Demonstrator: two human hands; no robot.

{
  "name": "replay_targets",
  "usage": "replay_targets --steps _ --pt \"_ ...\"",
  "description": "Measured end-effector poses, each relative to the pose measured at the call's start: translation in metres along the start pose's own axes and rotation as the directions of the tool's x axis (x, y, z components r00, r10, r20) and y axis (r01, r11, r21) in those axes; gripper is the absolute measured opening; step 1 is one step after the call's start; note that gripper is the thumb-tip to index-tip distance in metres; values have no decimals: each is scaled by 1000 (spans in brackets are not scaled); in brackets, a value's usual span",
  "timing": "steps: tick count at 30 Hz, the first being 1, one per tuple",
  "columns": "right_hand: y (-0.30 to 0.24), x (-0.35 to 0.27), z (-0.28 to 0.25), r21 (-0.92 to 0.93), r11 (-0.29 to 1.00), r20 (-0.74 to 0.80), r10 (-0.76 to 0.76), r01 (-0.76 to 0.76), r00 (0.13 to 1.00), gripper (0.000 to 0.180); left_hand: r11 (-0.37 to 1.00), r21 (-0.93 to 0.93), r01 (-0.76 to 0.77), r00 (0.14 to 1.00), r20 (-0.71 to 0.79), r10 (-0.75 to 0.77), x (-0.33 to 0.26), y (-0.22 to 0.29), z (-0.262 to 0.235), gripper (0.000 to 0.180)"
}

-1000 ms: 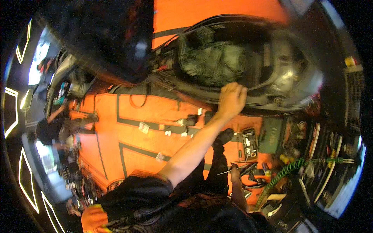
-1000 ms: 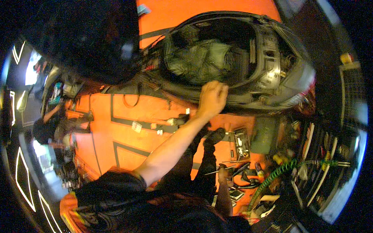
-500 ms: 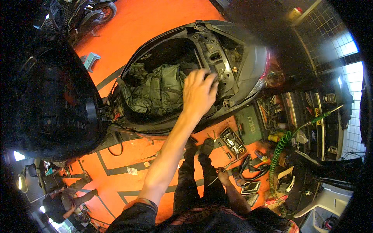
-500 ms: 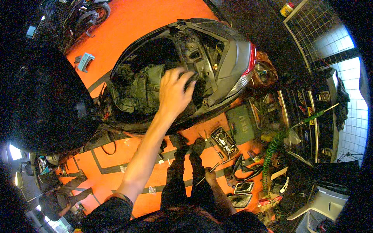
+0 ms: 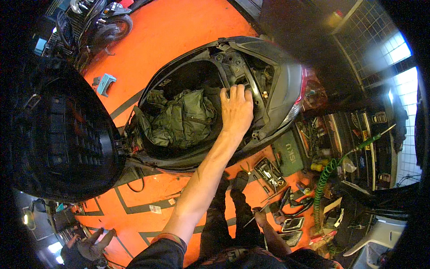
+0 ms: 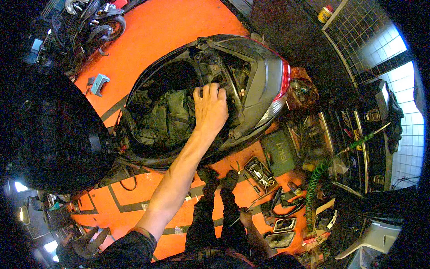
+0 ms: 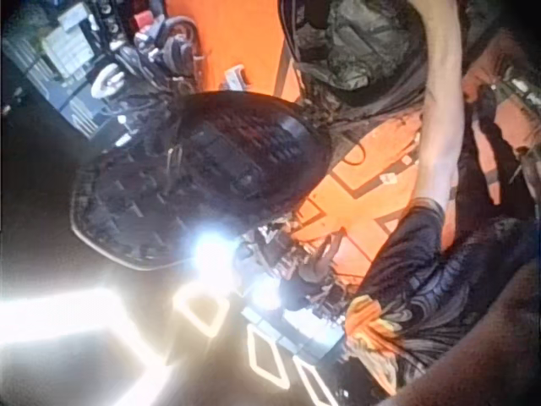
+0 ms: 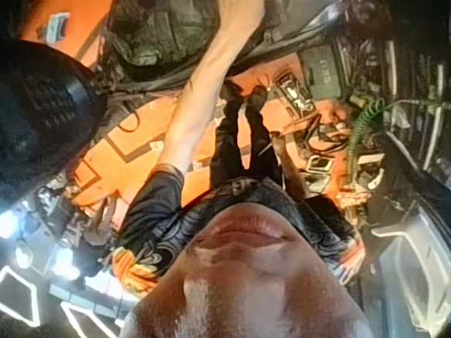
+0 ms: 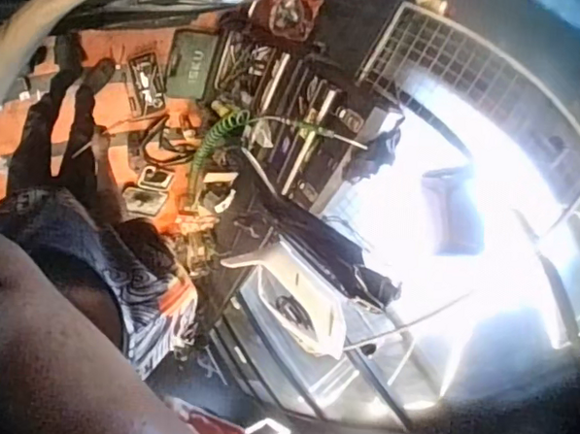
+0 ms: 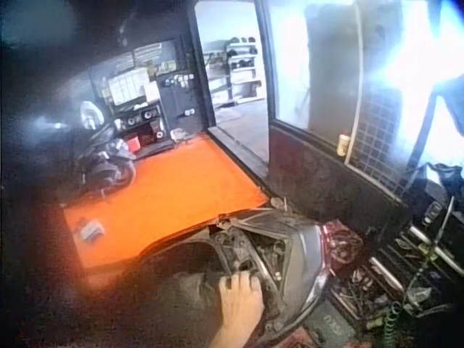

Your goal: The person works on the rear body panels and internal compartment of a motorcycle using a socket wrench and by hand, removing screws and adjusting the plastic fairings while another person assists.

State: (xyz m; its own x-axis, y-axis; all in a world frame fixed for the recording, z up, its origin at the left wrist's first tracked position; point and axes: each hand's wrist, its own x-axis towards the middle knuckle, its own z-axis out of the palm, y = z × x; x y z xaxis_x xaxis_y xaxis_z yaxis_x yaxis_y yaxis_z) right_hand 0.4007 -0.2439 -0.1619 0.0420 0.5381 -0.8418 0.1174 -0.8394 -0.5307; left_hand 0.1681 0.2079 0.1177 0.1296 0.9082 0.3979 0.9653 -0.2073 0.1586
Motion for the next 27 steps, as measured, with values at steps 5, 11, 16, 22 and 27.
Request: replay_targets --steps 5,11,16,22,27 --pt "79 29 -16 -32 978 33 -204 205 978 31 998 56 25 1000 11 -26 1 7 6 21" --pt "62 22 -21 -56 998 -114 -46 40 992 21 962 -258 93 993 -48 -109 3 6 -5 23" --pt "-54 -36 -90 -583 804 -316 -96 -114 944 26 914 -381 141 966 -148 -210 -9 -4 3 24" --pt "-379 -215 -124 -773 626 -252 -453 103 855 38 849 -496 179 965 -78 -249 -11 -7 -7 27" --pt "-547 -297 -120 -890 325 5 -696 321 718 30 767 -625 147 952 -121 -281 -13 -11 0 28"
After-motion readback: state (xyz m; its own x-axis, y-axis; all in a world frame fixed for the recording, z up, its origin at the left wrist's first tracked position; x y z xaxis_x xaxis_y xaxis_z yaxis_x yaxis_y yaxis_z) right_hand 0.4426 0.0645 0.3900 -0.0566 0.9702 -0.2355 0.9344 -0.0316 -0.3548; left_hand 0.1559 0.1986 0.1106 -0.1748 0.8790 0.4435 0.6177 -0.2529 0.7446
